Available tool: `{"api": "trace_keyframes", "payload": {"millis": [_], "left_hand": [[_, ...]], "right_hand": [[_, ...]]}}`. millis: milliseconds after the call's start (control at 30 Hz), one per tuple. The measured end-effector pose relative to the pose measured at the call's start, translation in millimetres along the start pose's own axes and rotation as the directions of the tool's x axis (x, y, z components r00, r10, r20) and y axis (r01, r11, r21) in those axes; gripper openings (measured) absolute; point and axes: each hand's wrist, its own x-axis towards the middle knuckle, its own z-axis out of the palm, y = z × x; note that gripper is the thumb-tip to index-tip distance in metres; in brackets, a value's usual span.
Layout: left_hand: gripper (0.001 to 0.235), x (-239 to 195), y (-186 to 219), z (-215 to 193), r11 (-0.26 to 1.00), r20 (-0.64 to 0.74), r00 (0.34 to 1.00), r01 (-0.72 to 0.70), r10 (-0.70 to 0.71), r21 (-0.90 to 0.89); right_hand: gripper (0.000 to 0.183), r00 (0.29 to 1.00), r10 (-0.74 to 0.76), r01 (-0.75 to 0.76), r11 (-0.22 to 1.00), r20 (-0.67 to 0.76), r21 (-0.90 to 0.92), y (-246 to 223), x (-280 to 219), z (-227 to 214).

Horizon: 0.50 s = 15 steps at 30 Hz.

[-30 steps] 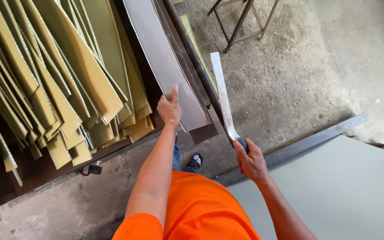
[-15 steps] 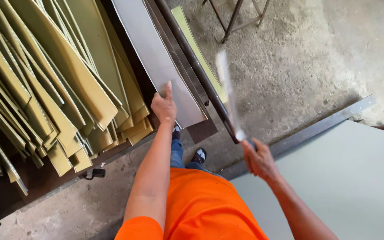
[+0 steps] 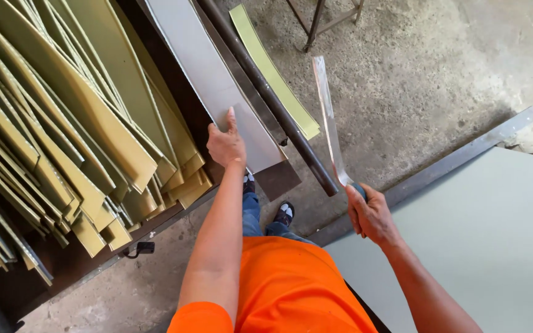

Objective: Scraping the edges of metal strips with a manual tool.

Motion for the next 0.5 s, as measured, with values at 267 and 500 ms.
{"api": "trace_keyframes", "payload": {"millis": [267, 500], "left_hand": [[0.074, 1, -9, 3, 1.000, -0.011, 1.000, -0.028, 0.028, 0.015], [0.070, 8, -5, 10, 0.997, -0.055, 0.996, -0.069, 0.068, -0.016]], "right_hand": [[0.038, 0.957, 0.262, -0.216, 0.930, 0.125, -0.299, 8, 1, 14], [0.038, 0.998, 0.042, -0.041, 0.999, -0.049, 0.016, 20, 38, 38]]}}
